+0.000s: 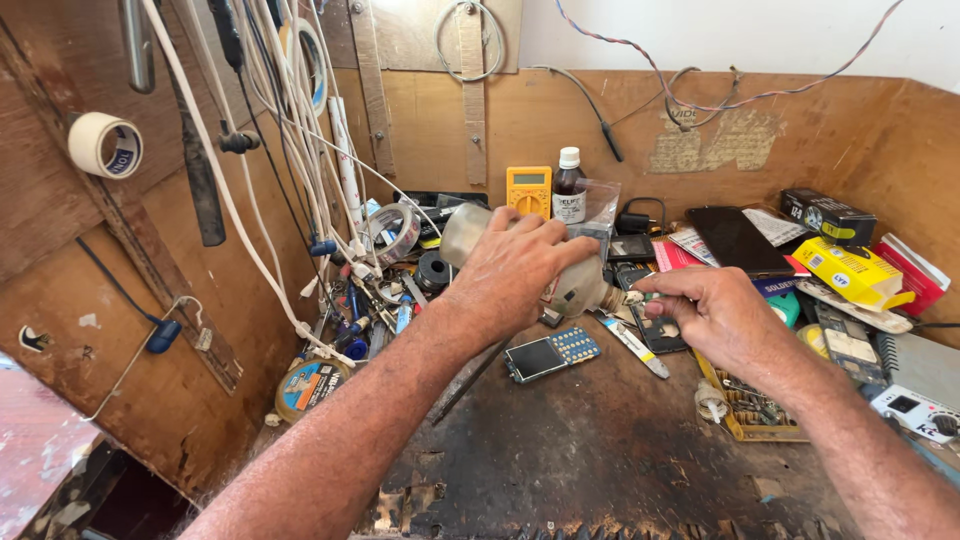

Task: The person cleans a small electronic circuit board. They first inspect the board, then apply a liquid from a bottle onto a toothbrush. Finally, they use the wet toothbrush to scrub the surface of the circuit board.

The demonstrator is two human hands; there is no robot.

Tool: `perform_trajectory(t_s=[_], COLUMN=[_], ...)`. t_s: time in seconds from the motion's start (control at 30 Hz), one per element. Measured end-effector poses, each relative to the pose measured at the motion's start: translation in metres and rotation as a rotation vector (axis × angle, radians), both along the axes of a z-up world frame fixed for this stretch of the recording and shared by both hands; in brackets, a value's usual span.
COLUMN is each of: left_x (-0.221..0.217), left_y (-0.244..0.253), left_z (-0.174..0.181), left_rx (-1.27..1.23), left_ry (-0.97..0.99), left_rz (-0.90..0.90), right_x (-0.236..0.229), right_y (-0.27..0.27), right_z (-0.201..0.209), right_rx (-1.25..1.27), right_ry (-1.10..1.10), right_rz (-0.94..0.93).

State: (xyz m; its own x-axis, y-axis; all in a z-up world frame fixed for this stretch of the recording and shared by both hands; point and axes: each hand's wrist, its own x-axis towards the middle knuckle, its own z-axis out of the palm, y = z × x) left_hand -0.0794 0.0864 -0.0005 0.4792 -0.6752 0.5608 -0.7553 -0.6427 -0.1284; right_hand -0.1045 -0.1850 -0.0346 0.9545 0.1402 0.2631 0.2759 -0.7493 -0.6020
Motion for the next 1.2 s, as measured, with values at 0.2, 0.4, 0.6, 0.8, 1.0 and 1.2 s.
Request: perform_trajectory(t_s=[0.2,0.4,0.6,0.8,1.0,1.2], left_x=[0.001,0.004,0.01,0.012,0.005,-0.001], left_y=[0.007,0.022,0.017,0.017,0.007,-0.007], left_z=[0.011,0.014,0.012,0.015,0.013,0.009], left_rx=[-0.094,-0.311,-0.622,-0.852,-1.052,-1.041], left_ry=[0.272,0.406,0.567,0.614,0.821,0.843], left_rz=[0.051,0.029,-0.093,-0.272,-0.323,-0.227], right_x=[-0.004,-0.009,-0.017,-0.019,-0.031,-0.052], right_y=[-0.009,-0.021,-0.022,-0.053,-0.065,-0.027], right_z=[0.021,0.038,0.024,-0.013,-0.047,-0.036], right_rx=[0.131,0.399,0.917,0.821,0.029,-0.39], right_ry=[0.17,0.34,0.497,0.446,0.394,0.299], right_rz=[0.0,0.026,0.141,0.008,-0.333,-0.488])
